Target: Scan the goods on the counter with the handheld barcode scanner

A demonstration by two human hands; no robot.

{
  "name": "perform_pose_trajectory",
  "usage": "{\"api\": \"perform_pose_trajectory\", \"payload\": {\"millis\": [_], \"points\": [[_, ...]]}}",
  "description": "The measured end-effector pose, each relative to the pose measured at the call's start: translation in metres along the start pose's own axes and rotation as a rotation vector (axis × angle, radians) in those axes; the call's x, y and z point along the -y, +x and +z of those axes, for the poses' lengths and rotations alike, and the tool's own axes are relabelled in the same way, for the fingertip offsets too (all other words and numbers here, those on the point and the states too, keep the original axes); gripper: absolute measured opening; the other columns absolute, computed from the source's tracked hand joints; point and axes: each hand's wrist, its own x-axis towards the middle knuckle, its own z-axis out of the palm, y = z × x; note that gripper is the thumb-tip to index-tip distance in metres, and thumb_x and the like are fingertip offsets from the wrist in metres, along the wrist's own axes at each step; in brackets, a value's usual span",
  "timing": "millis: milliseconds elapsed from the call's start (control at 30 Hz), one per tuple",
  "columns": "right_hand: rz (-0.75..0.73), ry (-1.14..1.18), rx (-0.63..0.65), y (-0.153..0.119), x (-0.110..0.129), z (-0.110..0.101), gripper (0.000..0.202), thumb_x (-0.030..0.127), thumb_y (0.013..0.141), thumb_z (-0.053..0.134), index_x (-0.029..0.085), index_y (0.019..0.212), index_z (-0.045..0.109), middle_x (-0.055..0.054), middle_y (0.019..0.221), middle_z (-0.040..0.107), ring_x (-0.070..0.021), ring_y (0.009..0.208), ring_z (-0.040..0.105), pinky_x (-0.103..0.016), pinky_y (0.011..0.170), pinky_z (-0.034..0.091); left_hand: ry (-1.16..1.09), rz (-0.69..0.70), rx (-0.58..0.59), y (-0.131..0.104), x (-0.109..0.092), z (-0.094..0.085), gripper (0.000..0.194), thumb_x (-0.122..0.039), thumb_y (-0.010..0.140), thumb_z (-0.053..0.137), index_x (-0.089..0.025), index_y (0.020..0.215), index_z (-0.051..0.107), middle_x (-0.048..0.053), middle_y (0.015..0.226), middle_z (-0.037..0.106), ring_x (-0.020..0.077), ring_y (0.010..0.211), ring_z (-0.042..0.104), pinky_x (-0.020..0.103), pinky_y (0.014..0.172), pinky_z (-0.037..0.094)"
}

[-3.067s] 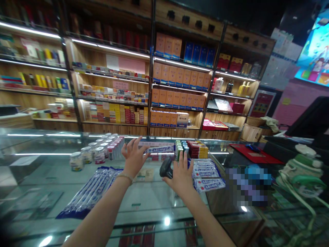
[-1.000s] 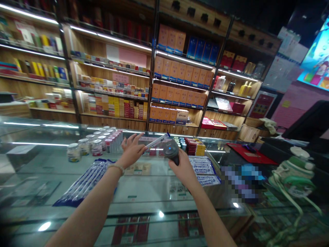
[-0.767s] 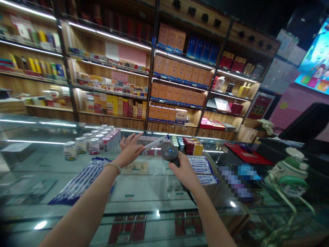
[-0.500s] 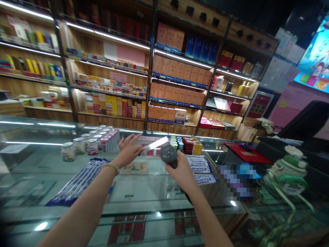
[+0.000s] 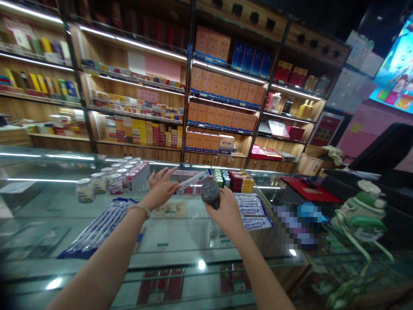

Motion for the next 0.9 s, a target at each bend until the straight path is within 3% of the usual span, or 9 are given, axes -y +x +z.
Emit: {"api": "perform_pose_trajectory", "payload": {"millis": [267, 467, 700, 900], "points": [[0.104, -0.333, 0.241, 0.001, 0.012, 0.025, 0.058, 0.053, 0.086, 0.066, 0.013, 0.127, 0.067, -0.021, 0.159, 0.042, -0.0400, 0.153, 0.022, -0.067, 0.121, 0.019, 0.041, 0.009, -0.047, 0.001, -0.001, -0.003, 0.035, -0.040, 0.097, 0.051, -0.027, 0.080, 0.079, 0.005, 0.162, 0.042, 0.0374, 0.151, 0.026, 0.071, 0.120, 0.006], [0.046, -0.404, 0.340, 0.011, 0.011, 0.034, 0.062, 0.045, 0.087, 0.061, 0.006, 0.136, 0.059, -0.024, 0.167, 0.023, -0.0385, 0.157, 0.011, -0.073, 0.120, 0.003, 0.049, 0.014, -0.056, 0.004, 0.001, -0.005, 0.037, -0.043, 0.096, 0.051, -0.025, 0.082, 0.080, 0.010, 0.162, 0.042, 0.0406, 0.150, 0.026, 0.073, 0.119, 0.010], [0.026, -0.426, 0.342, 0.015, 0.008, 0.040, 0.065, 0.046, 0.088, 0.061, 0.004, 0.137, 0.058, -0.027, 0.166, 0.021, -0.0382, 0.157, 0.011, -0.073, 0.120, 0.000, 0.046, 0.037, -0.083, 0.005, 0.004, 0.000, 0.034, -0.043, 0.094, 0.053, -0.028, 0.082, 0.081, 0.007, 0.161, 0.044, 0.0400, 0.150, 0.026, 0.072, 0.119, 0.009], [-0.036, -0.460, 0.325, 0.017, 0.014, 0.032, 0.087, 0.074, 0.091, 0.046, 0.001, 0.138, 0.058, -0.031, 0.163, 0.024, -0.0396, 0.157, 0.013, -0.071, 0.119, -0.009, 0.016, 0.030, -0.098, 0.006, 0.004, -0.002, 0.032, -0.042, 0.093, 0.055, -0.029, 0.082, 0.081, 0.004, 0.161, 0.044, 0.0401, 0.150, 0.026, 0.071, 0.122, 0.006]]}}
